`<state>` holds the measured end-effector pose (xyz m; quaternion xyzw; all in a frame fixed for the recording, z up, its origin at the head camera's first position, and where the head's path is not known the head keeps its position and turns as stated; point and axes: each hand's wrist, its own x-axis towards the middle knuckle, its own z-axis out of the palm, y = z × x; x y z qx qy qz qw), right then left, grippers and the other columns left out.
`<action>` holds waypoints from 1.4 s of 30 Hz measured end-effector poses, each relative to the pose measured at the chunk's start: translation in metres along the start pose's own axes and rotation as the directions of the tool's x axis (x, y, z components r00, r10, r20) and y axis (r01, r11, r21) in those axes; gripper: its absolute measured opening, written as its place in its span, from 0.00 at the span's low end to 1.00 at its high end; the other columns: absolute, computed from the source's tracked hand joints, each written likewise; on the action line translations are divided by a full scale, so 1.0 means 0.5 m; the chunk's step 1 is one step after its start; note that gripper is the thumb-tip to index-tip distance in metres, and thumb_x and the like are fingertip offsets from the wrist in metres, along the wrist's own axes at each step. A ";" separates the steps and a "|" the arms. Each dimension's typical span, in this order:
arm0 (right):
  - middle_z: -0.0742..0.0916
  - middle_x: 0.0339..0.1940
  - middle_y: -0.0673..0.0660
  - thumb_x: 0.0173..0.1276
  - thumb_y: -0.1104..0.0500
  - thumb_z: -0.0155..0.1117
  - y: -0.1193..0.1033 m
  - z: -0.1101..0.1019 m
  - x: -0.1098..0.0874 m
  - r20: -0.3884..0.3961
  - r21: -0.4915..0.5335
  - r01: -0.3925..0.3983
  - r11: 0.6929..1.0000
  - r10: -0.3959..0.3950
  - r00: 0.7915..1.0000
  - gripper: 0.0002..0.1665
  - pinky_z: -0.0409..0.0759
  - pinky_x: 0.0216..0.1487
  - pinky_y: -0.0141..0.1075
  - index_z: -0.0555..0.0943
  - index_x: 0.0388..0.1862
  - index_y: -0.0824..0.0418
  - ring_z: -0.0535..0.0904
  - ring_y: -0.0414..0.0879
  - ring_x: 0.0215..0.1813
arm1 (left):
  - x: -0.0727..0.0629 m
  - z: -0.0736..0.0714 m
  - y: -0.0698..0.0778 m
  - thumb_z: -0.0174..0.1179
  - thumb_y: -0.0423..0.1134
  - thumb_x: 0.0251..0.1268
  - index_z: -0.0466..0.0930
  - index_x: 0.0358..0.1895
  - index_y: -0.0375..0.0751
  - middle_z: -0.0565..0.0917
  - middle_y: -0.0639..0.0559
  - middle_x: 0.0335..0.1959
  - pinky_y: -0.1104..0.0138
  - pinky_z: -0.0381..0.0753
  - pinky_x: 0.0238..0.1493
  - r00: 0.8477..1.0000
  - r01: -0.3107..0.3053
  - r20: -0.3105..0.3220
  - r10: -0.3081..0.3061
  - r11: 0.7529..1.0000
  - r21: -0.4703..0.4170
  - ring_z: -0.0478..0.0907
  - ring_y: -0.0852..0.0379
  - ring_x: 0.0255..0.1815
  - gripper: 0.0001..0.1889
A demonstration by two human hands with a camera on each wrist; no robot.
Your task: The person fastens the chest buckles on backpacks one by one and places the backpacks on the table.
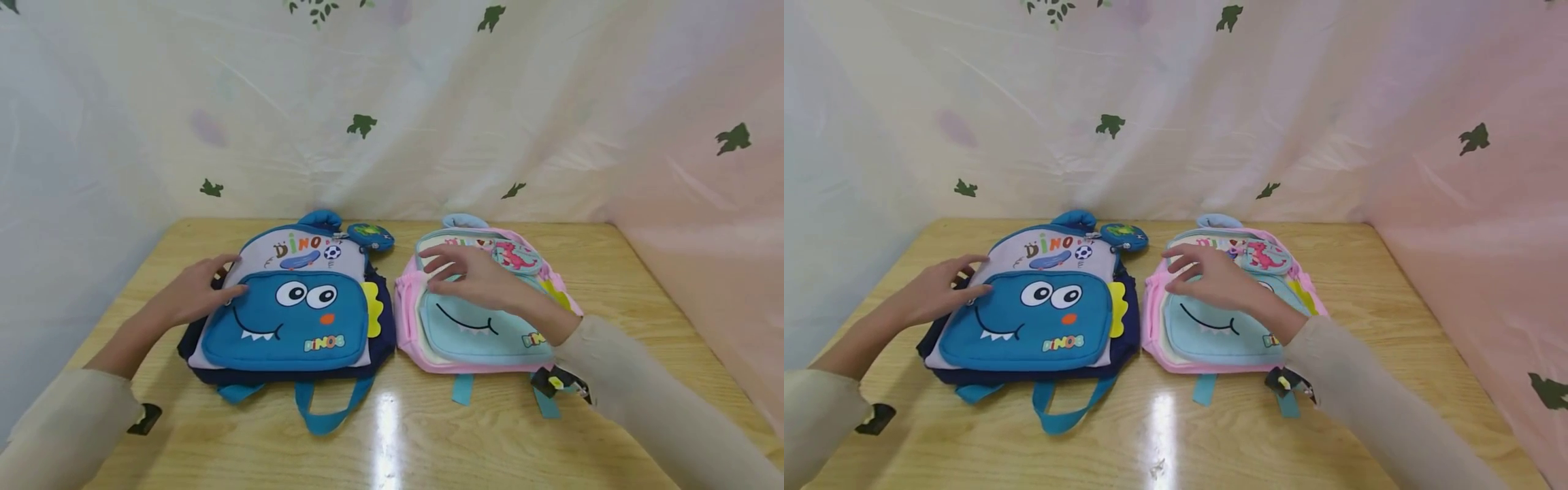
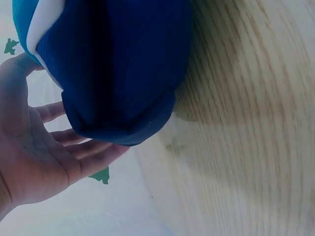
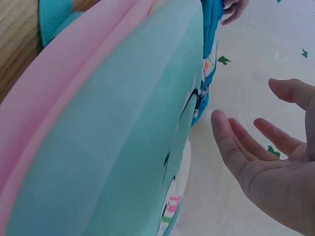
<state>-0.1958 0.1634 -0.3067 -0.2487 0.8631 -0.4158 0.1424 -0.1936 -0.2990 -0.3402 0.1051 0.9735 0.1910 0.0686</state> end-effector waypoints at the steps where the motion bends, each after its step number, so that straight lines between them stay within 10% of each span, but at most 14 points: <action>1: 0.84 0.63 0.64 0.74 0.61 0.67 -0.003 0.004 0.003 0.007 0.012 -0.013 1.000 0.013 1.000 0.32 0.81 0.63 0.52 0.72 0.75 0.62 0.83 0.58 0.63 | 0.001 0.000 -0.002 0.58 0.50 0.75 0.59 0.75 0.22 0.76 0.22 0.56 0.38 0.80 0.52 1.000 -0.003 0.001 0.003 1.000 -0.008 0.76 0.30 0.54 0.39; 31: 0.73 0.76 0.64 0.72 0.51 0.68 -0.058 0.102 0.111 0.207 0.004 -0.251 0.968 0.244 0.947 0.45 0.74 0.70 0.54 0.61 0.83 0.53 0.72 0.60 0.73 | -0.003 0.016 -0.016 0.55 0.49 0.79 0.59 0.76 0.24 0.64 0.17 0.70 0.27 0.67 0.63 0.998 0.026 0.062 -0.023 0.999 -0.042 0.62 0.18 0.69 0.36; 42: 0.67 0.80 0.65 0.72 0.52 0.69 -0.051 0.120 0.118 0.222 0.109 -0.331 0.937 0.301 0.927 0.46 0.70 0.73 0.56 0.59 0.84 0.53 0.66 0.61 0.78 | -0.002 0.017 -0.020 0.54 0.50 0.80 0.58 0.76 0.26 0.67 0.18 0.69 0.32 0.76 0.58 0.997 0.036 0.068 -0.032 0.997 -0.071 0.70 0.21 0.64 0.36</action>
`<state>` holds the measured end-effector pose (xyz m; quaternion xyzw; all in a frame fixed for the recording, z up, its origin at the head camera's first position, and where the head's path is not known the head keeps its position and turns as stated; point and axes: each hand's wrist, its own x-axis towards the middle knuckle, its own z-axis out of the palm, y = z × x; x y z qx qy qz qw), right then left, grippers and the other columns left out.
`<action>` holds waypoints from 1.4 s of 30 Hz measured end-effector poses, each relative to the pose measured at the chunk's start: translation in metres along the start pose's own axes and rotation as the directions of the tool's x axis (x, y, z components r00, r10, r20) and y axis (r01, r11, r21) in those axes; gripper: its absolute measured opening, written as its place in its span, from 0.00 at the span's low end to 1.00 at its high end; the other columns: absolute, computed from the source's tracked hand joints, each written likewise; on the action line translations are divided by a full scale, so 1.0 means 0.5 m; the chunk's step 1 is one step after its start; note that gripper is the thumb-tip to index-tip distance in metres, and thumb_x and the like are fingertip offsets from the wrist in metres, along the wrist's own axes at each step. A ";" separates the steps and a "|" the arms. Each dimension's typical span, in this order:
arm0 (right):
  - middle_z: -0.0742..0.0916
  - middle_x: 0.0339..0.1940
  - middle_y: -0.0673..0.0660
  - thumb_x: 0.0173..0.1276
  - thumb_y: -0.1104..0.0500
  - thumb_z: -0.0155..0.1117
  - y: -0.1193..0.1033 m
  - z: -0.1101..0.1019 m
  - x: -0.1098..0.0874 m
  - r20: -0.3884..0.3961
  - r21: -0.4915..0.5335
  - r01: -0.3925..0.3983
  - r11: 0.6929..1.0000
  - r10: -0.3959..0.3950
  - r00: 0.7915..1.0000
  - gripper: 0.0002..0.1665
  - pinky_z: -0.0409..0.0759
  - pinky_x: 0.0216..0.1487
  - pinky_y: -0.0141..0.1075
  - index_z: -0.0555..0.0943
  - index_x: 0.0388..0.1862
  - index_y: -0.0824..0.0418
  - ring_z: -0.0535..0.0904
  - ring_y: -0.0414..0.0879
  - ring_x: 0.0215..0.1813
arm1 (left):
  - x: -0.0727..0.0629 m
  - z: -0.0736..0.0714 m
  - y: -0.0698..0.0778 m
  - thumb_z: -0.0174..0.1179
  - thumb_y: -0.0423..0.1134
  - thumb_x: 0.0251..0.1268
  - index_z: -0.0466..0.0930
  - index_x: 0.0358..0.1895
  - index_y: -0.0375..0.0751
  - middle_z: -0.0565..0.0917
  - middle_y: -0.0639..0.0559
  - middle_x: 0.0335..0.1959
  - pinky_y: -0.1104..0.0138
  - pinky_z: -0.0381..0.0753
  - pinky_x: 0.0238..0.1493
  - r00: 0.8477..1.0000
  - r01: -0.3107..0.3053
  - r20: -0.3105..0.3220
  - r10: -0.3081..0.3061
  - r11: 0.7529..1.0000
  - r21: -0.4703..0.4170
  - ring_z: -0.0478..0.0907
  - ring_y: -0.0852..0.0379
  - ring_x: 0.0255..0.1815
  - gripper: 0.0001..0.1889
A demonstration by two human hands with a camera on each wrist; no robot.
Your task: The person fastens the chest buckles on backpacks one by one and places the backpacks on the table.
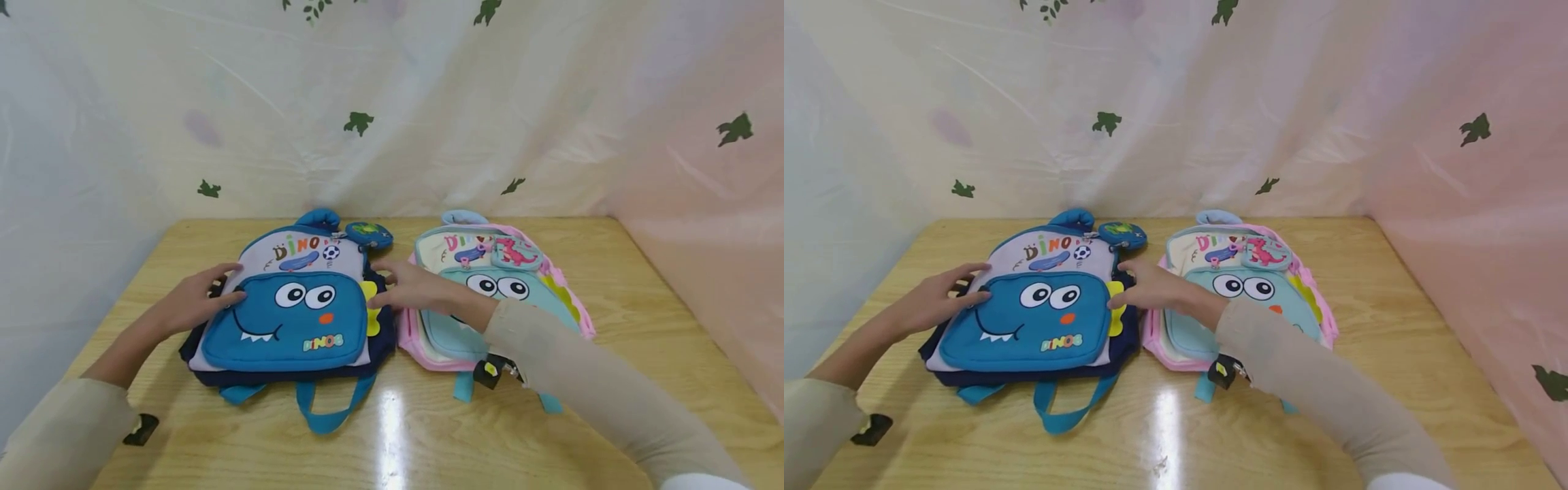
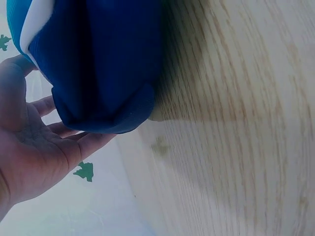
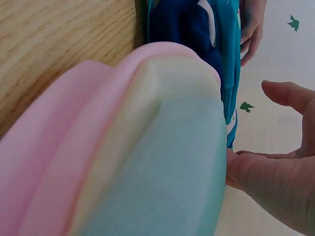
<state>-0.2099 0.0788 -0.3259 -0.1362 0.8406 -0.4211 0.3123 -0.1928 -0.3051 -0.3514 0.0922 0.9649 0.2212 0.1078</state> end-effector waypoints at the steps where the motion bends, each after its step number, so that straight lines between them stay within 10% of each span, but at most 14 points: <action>1: 0.67 0.80 0.65 0.72 0.53 0.69 0.001 0.001 -0.001 -0.001 0.027 0.002 1.000 -0.002 1.000 0.46 0.70 0.73 0.56 0.59 0.84 0.53 0.66 0.61 0.78 | 0.000 -0.001 -0.001 0.54 0.50 0.80 0.58 0.76 0.26 0.67 0.17 0.69 0.32 0.77 0.57 1.000 0.001 0.003 -0.001 1.000 -0.002 0.70 0.21 0.64 0.36; 22: 0.67 0.79 0.68 0.75 0.57 0.51 0.009 -0.002 -0.019 0.061 0.487 0.076 0.870 -0.121 0.991 0.42 0.77 0.65 0.60 0.52 0.84 0.63 0.71 0.69 0.72 | -0.008 -0.009 -0.001 0.51 0.53 0.82 0.51 0.81 0.32 0.62 0.19 0.71 0.29 0.71 0.62 0.996 0.077 0.063 -0.066 0.981 -0.179 0.64 0.18 0.69 0.38; 30: 0.65 0.81 0.67 0.73 0.62 0.54 0.013 -0.007 -0.019 -0.031 0.440 0.170 0.882 -0.174 0.984 0.42 0.77 0.68 0.54 0.55 0.83 0.65 0.70 0.65 0.74 | -0.003 0.003 0.006 0.54 0.50 0.80 0.54 0.80 0.32 0.65 0.20 0.70 0.32 0.74 0.60 0.997 0.082 0.031 -0.078 0.976 -0.201 0.67 0.20 0.67 0.36; 42: 0.58 0.86 0.59 0.74 0.59 0.55 0.004 0.007 -0.017 0.001 0.421 0.052 0.906 -0.059 0.998 0.44 0.68 0.74 0.53 0.53 0.85 0.60 0.60 0.62 0.80 | -0.004 0.009 0.012 0.56 0.50 0.79 0.54 0.80 0.32 0.65 0.20 0.70 0.33 0.74 0.62 0.995 0.101 0.027 -0.098 0.972 -0.213 0.68 0.22 0.67 0.38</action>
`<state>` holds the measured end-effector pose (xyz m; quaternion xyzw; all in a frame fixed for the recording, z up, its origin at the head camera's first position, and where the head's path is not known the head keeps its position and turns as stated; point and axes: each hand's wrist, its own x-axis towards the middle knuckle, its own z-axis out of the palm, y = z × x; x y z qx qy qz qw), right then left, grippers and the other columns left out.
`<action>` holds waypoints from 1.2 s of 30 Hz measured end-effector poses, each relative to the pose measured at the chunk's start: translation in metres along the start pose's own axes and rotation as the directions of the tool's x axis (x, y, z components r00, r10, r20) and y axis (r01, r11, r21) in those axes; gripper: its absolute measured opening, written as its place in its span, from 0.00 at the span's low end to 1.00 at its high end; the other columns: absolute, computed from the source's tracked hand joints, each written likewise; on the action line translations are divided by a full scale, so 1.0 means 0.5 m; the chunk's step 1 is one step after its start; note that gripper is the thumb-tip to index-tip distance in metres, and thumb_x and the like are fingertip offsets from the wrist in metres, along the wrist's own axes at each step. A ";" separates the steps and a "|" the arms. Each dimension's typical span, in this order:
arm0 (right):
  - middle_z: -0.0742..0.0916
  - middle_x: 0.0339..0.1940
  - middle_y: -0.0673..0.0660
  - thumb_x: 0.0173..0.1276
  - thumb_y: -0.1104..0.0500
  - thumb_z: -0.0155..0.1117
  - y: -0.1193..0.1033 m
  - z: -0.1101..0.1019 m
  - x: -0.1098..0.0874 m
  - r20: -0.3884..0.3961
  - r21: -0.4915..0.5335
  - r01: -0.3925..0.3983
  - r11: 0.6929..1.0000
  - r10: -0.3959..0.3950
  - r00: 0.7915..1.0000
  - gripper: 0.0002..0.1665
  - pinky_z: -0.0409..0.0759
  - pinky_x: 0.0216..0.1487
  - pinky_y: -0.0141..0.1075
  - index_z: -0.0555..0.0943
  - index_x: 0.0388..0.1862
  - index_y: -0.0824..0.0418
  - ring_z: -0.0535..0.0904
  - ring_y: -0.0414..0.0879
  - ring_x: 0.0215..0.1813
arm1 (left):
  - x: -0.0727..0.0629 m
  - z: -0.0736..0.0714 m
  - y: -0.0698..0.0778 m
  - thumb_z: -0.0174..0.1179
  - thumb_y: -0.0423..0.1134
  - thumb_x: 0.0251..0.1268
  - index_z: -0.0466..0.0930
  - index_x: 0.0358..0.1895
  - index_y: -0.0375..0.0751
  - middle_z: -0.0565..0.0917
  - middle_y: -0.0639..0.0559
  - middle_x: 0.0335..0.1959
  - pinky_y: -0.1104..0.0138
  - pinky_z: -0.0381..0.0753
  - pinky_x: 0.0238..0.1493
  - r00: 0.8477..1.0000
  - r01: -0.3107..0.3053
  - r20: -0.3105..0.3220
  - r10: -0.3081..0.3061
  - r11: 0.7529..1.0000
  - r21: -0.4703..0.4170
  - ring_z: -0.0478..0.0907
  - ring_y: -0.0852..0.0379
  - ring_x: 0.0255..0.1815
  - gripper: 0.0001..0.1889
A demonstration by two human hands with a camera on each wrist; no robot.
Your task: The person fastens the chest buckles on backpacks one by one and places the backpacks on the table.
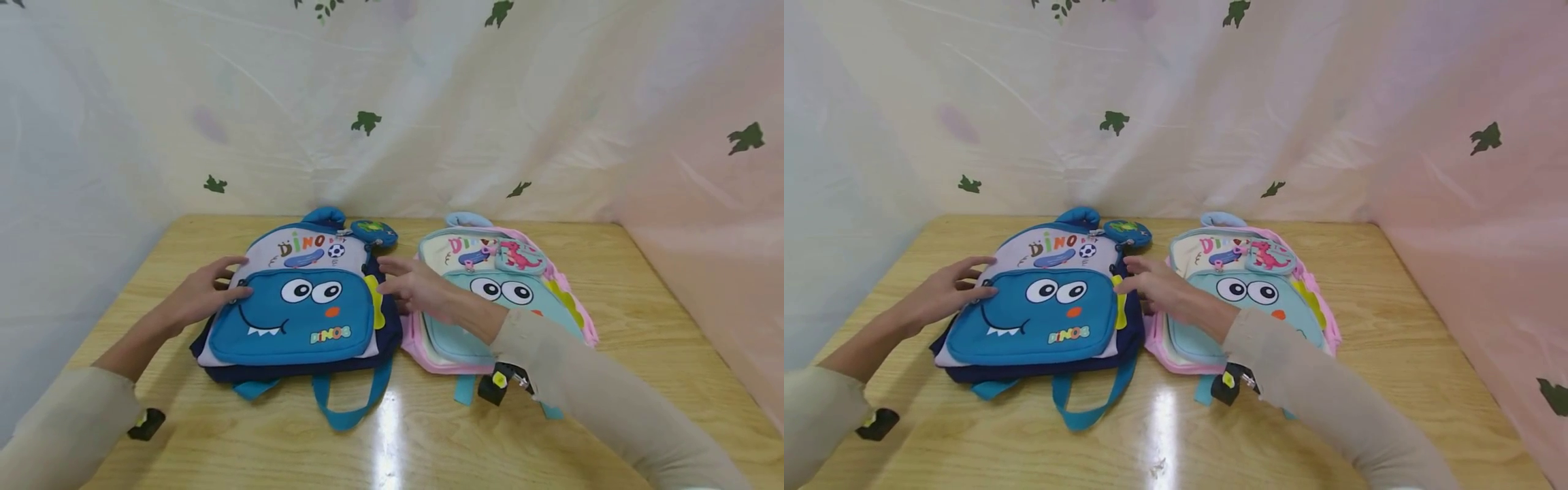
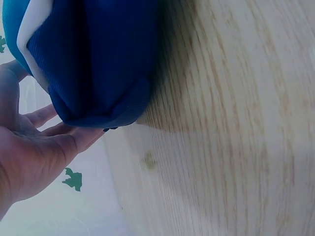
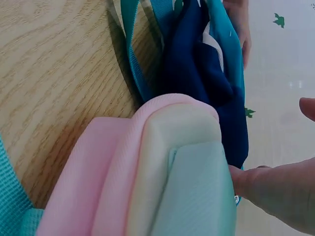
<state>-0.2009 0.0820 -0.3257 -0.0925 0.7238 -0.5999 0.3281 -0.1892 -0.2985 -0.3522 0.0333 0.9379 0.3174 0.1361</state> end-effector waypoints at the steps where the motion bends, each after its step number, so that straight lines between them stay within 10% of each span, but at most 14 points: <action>1: 0.58 0.85 0.59 0.74 0.60 0.54 0.001 0.000 0.000 -0.008 0.026 0.002 1.000 -0.002 1.000 0.43 0.71 0.73 0.52 0.52 0.85 0.59 0.62 0.62 0.79 | 0.000 0.000 0.000 0.56 0.50 0.79 0.54 0.80 0.32 0.65 0.20 0.70 0.33 0.74 0.62 1.000 0.001 -0.001 -0.001 1.000 -0.003 0.68 0.22 0.67 0.38; 8: 0.70 0.78 0.59 0.72 0.64 0.59 0.008 -0.003 -0.003 -0.140 0.008 0.107 0.994 -0.105 0.985 0.38 0.83 0.60 0.47 0.65 0.80 0.59 0.79 0.59 0.59 | -0.002 0.000 -0.002 0.56 0.50 0.79 0.53 0.80 0.32 0.64 0.20 0.71 0.33 0.73 0.62 1.000 -0.003 -0.008 0.003 1.000 -0.016 0.67 0.21 0.68 0.38; 14: 0.75 0.75 0.62 0.69 0.63 0.67 0.004 -0.003 -0.004 -0.244 -0.060 0.155 0.986 -0.165 0.956 0.35 0.72 0.72 0.48 0.73 0.75 0.60 0.71 0.60 0.73 | -0.006 0.000 -0.007 0.54 0.51 0.80 0.53 0.80 0.33 0.62 0.20 0.72 0.31 0.70 0.64 1.000 -0.005 0.001 0.005 0.999 -0.054 0.65 0.20 0.69 0.37; 21: 0.73 0.78 0.60 0.72 0.59 0.67 -0.011 -0.005 -0.021 -0.182 -0.003 0.176 0.984 -0.173 0.968 0.39 0.73 0.72 0.49 0.67 0.80 0.58 0.71 0.56 0.75 | -0.007 -0.007 -0.010 0.49 0.41 0.81 0.49 0.82 0.33 0.53 0.20 0.76 0.29 0.68 0.64 0.995 -0.026 0.089 0.047 0.973 -0.229 0.59 0.19 0.71 0.34; 27: 0.70 0.80 0.54 0.72 0.62 0.66 -0.023 -0.010 -0.027 -0.133 0.023 0.231 0.973 -0.226 0.965 0.40 0.82 0.51 0.36 0.66 0.81 0.54 0.75 0.54 0.64 | -0.009 -0.004 -0.013 0.49 0.34 0.78 0.45 0.84 0.39 0.52 0.22 0.78 0.31 0.69 0.65 0.986 -0.054 0.131 0.102 0.942 -0.332 0.60 0.20 0.72 0.36; 36: 0.69 0.80 0.57 0.72 0.63 0.63 -0.046 -0.020 -0.036 -0.149 0.049 0.285 0.957 -0.275 0.950 0.37 0.74 0.70 0.54 0.67 0.79 0.57 0.73 0.59 0.72 | -0.005 0.002 -0.010 0.51 0.35 0.80 0.52 0.83 0.43 0.48 0.25 0.81 0.36 0.74 0.64 0.969 -0.101 0.172 0.177 0.921 -0.376 0.59 0.20 0.73 0.33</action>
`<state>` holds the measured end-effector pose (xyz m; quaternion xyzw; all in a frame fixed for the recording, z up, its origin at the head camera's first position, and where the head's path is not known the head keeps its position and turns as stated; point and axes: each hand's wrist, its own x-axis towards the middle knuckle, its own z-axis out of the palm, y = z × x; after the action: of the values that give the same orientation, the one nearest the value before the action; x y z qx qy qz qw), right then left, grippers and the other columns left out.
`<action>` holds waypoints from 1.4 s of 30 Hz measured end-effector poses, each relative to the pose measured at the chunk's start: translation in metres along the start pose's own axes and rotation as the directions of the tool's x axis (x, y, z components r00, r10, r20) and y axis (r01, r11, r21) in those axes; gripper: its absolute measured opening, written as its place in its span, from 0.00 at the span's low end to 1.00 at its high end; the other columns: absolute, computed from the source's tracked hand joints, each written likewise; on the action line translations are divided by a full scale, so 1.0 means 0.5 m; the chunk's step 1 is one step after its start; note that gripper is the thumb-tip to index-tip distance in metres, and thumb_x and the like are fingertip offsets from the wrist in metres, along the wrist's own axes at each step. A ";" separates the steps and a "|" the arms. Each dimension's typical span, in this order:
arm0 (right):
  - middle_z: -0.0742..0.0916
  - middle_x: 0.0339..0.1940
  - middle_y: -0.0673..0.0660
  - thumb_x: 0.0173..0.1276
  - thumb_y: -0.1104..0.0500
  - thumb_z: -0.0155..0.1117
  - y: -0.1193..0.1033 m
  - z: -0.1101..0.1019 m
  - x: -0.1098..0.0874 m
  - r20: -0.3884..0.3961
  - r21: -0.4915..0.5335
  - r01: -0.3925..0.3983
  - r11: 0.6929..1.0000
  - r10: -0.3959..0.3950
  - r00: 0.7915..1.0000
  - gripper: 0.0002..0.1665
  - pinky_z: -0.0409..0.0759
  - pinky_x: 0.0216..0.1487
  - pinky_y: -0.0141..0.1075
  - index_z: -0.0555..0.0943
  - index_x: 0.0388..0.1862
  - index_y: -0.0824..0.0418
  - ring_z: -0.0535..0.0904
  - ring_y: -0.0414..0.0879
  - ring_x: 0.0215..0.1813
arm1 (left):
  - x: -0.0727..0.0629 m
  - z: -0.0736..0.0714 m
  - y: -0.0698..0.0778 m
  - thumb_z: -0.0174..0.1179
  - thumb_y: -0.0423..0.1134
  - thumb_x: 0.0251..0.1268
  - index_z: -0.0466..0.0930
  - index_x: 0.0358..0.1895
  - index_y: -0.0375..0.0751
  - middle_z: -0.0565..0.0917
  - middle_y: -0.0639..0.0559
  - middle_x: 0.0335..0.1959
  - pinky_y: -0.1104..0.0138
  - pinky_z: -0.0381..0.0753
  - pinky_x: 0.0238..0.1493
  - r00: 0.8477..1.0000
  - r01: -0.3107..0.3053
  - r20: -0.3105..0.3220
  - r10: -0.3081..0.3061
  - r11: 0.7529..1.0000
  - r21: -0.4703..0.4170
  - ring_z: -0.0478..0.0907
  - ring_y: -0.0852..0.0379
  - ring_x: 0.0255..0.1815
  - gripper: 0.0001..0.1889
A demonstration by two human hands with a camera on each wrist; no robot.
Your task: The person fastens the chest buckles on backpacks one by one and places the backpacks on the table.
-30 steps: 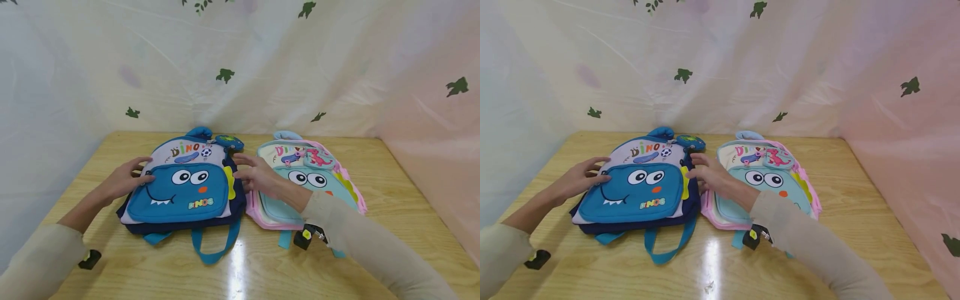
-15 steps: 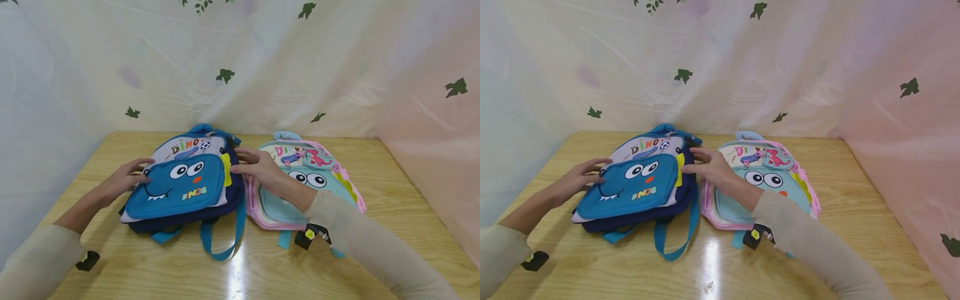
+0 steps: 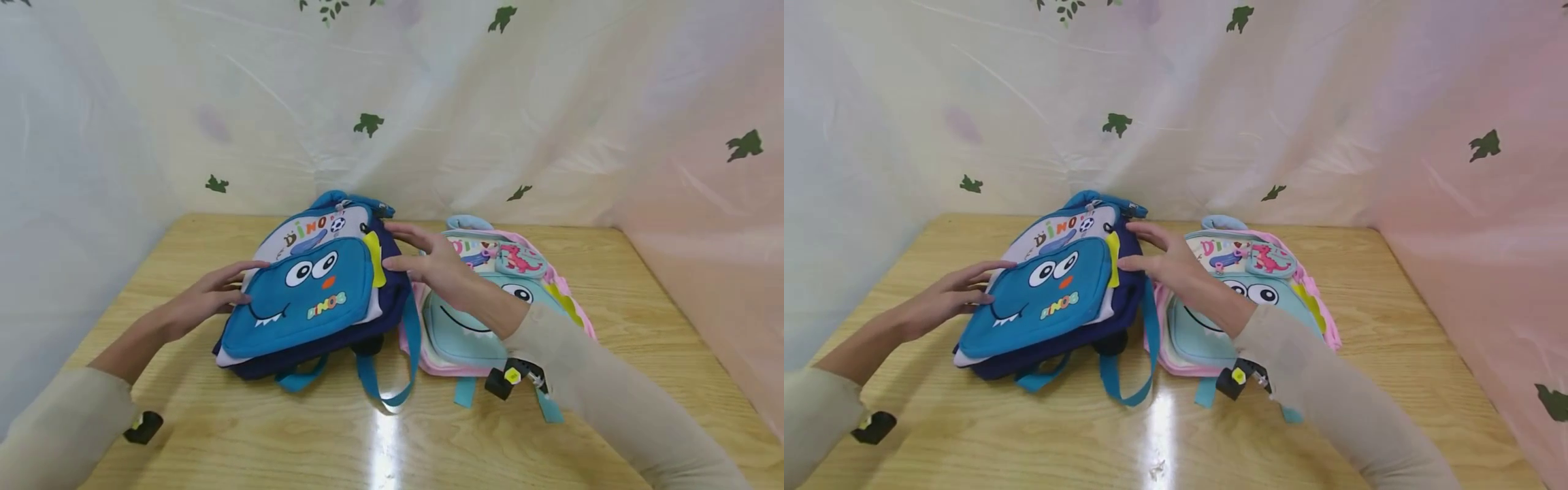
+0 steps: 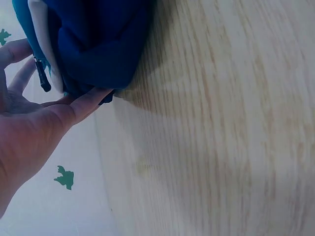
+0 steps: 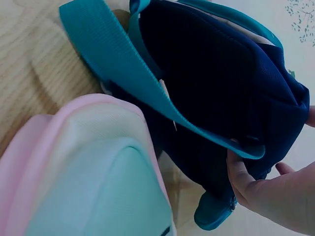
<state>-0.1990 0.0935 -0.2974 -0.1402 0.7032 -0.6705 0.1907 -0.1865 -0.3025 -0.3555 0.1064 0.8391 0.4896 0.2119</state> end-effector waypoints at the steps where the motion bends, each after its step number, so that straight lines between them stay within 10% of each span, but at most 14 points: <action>1: 0.69 0.80 0.57 0.72 0.63 0.63 -0.002 -0.001 0.000 -0.002 0.002 0.008 1.000 -0.008 1.000 0.37 0.74 0.70 0.54 0.67 0.79 0.58 0.73 0.58 0.72 | 0.001 0.001 0.002 0.51 0.35 0.80 0.52 0.83 0.43 0.48 0.25 0.81 0.37 0.74 0.64 1.000 -0.001 0.008 0.001 1.000 -0.002 0.59 0.20 0.73 0.33; 32: 0.69 0.79 0.60 0.72 0.67 0.57 -0.042 -0.004 -0.002 0.054 0.067 0.253 0.965 -0.256 0.965 0.37 0.81 0.62 0.41 0.64 0.80 0.65 0.77 0.61 0.65 | 0.007 0.030 0.016 0.55 0.38 0.78 0.52 0.83 0.44 0.49 0.27 0.81 0.36 0.75 0.64 0.998 -0.053 0.044 0.053 0.999 0.007 0.55 0.19 0.75 0.36; 42: 0.68 0.79 0.61 0.72 0.64 0.54 -0.072 0.006 0.005 0.049 0.100 0.332 0.938 -0.338 0.940 0.38 0.73 0.71 0.56 0.61 0.80 0.65 0.71 0.61 0.71 | 0.016 0.050 0.032 0.58 0.36 0.78 0.48 0.84 0.45 0.49 0.28 0.81 0.31 0.69 0.66 0.995 -0.099 0.019 0.098 0.994 0.037 0.54 0.19 0.75 0.39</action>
<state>-0.2022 0.0874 -0.2618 -0.2711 0.6314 -0.7193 0.1025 -0.1824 -0.2719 -0.3544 0.1556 0.8402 0.4825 0.1925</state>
